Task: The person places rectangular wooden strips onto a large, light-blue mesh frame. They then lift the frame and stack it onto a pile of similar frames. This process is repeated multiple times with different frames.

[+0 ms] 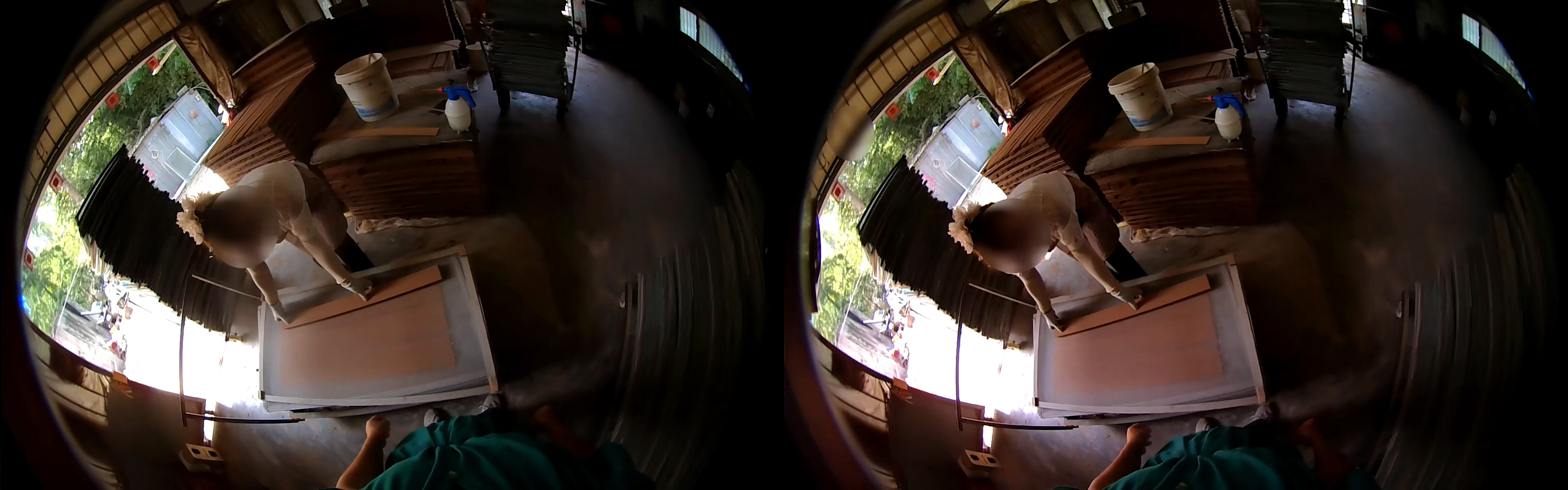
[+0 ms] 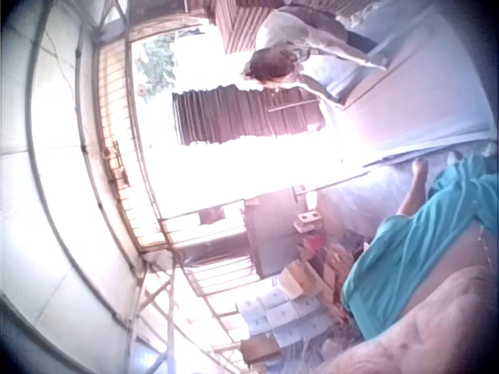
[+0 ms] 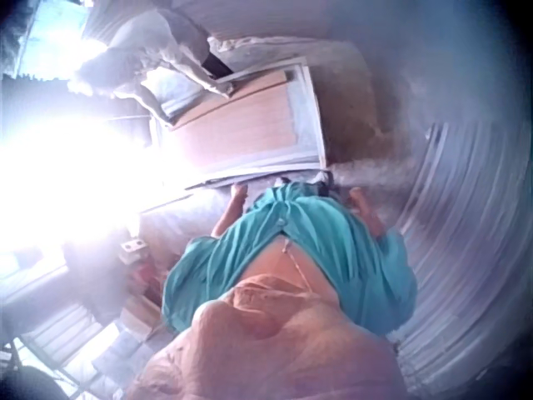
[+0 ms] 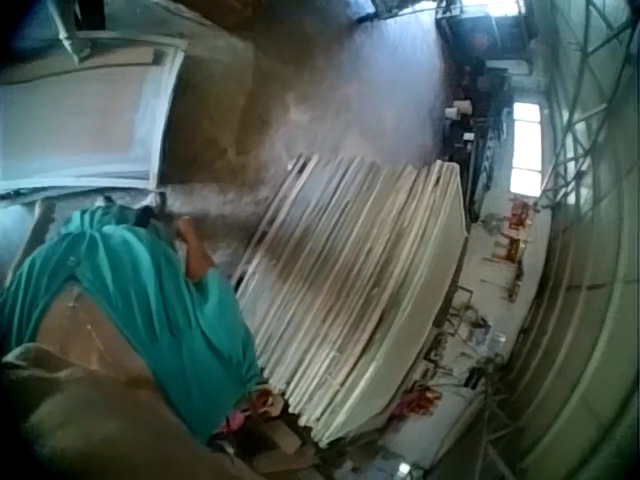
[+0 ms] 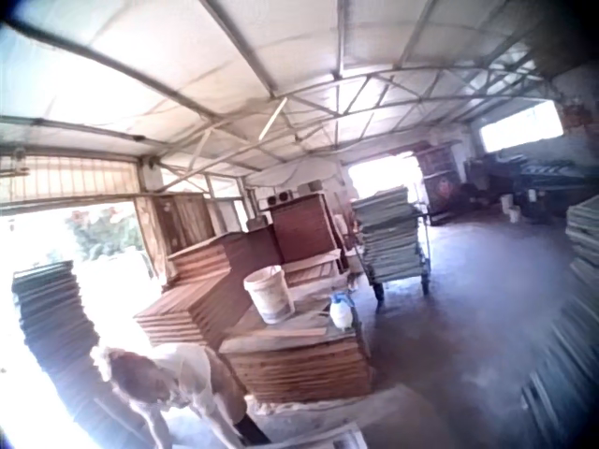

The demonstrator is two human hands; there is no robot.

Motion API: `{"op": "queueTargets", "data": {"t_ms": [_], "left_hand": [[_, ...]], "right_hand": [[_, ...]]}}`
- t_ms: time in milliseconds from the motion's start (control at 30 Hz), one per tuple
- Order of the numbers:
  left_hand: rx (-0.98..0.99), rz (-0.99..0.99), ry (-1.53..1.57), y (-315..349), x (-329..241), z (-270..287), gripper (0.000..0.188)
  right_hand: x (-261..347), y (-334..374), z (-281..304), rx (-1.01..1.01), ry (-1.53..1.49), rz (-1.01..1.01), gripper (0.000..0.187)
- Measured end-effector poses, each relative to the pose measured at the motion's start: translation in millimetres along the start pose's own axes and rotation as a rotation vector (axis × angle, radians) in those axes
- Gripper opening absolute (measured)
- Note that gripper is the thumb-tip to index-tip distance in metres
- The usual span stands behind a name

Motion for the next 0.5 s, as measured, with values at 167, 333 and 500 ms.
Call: {"op": "queueTargets", "data": {"t_ms": [167,333,500], "left_hand": [[-0.006,0.102,0.079,41,-61,-15,0.015],[0.118,-0.784,-1.496,27,-32,-6,0.021],[0.018,0.189,-0.038,80,-38,-34,0.038]], "right_hand": [[17,17,78,-0.047,-0.645,-0.377,0.019],[36,9,165,-0.107,-1.226,-0.612,0.017],[29,-40,194,-0.250,-0.714,-0.493,0.024]]}}
Point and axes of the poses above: each hand's wrist, its own y-axis away from the middle knuckle, its own z-axis out of the back of the hand, x = y × z, the point moved 1 cm from there along -y, towards the middle knuckle
